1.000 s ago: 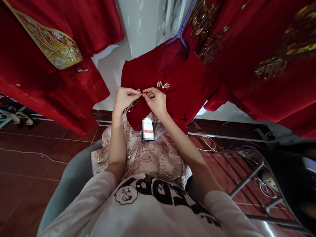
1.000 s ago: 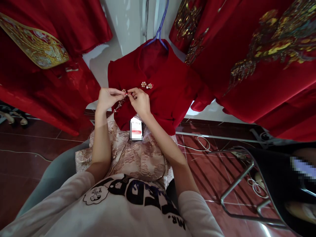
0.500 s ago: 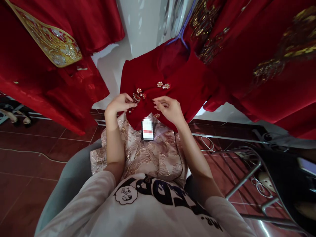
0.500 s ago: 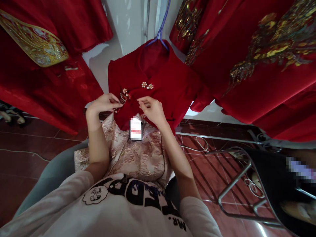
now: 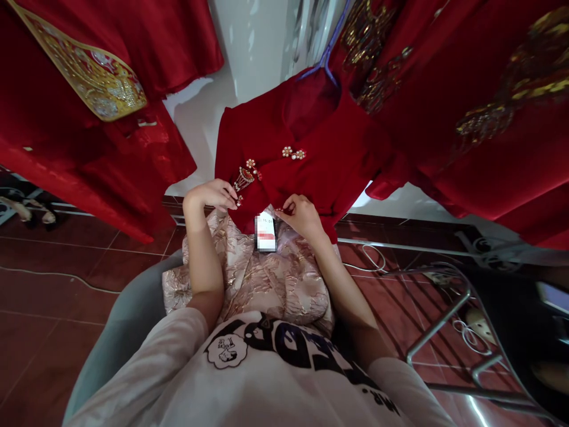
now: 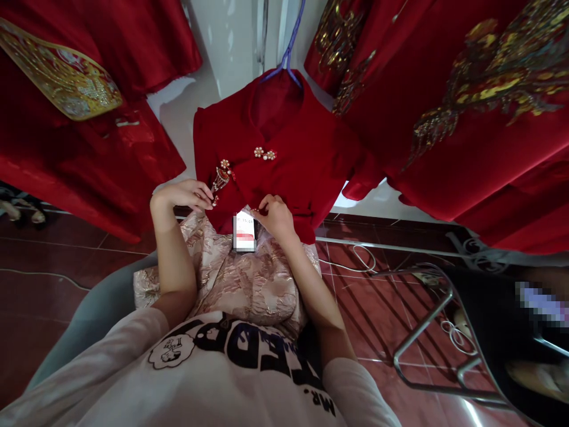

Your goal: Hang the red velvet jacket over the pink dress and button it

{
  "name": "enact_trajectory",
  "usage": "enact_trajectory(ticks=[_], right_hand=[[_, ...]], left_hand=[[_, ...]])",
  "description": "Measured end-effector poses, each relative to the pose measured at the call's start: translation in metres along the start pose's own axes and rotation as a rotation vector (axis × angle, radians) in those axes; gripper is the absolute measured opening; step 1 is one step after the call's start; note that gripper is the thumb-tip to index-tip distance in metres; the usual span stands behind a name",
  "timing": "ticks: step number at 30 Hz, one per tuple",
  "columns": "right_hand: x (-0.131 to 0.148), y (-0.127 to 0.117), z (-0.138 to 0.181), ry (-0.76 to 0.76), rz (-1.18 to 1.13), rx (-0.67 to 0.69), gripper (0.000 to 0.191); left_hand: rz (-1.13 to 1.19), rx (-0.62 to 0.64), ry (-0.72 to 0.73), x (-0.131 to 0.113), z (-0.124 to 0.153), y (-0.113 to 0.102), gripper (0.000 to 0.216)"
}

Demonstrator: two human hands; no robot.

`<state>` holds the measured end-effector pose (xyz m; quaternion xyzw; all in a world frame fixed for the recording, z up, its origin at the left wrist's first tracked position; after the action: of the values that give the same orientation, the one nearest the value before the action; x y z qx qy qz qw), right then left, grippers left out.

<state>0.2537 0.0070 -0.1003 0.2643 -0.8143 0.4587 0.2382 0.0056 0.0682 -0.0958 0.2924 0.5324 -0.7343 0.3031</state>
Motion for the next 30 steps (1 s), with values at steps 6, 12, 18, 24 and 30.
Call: enact_trajectory(ticks=[6, 12, 18, 24, 30], right_hand=[[-0.001, -0.005, -0.003, 0.148, -0.188, 0.012, 0.032], [0.005, 0.006, -0.003, 0.271, -0.474, 0.106, 0.030], [0.041, 0.028, -0.012, 0.154, -0.529, 0.070, 0.027], [0.053, 0.038, -0.009, 0.103, -0.451, -0.023, 0.025], [0.047, 0.036, -0.004, 0.128, -0.486, -0.081, 0.032]], left_hand=[[-0.017, 0.115, 0.042, -0.002, 0.002, 0.007, 0.035], [-0.027, 0.114, 0.094, -0.015, 0.006, 0.010, 0.031], [0.024, 0.039, 0.175, -0.027, 0.005, 0.011, 0.020], [0.060, -0.012, 0.194, -0.032, 0.003, 0.012, 0.013], [0.067, -0.006, 0.165, -0.034, 0.005, 0.015, 0.009]])
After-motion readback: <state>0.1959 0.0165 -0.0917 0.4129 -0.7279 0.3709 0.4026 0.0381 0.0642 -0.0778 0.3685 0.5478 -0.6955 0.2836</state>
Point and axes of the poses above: each hand's wrist, its own z-axis away from the middle knuckle, its own y-axis out of the palm, x = y × z, the point moved 8 cm from there along -z, towards the middle knuckle, and after that the axes turned 15 degrees about -x, right-handed, at the moved point
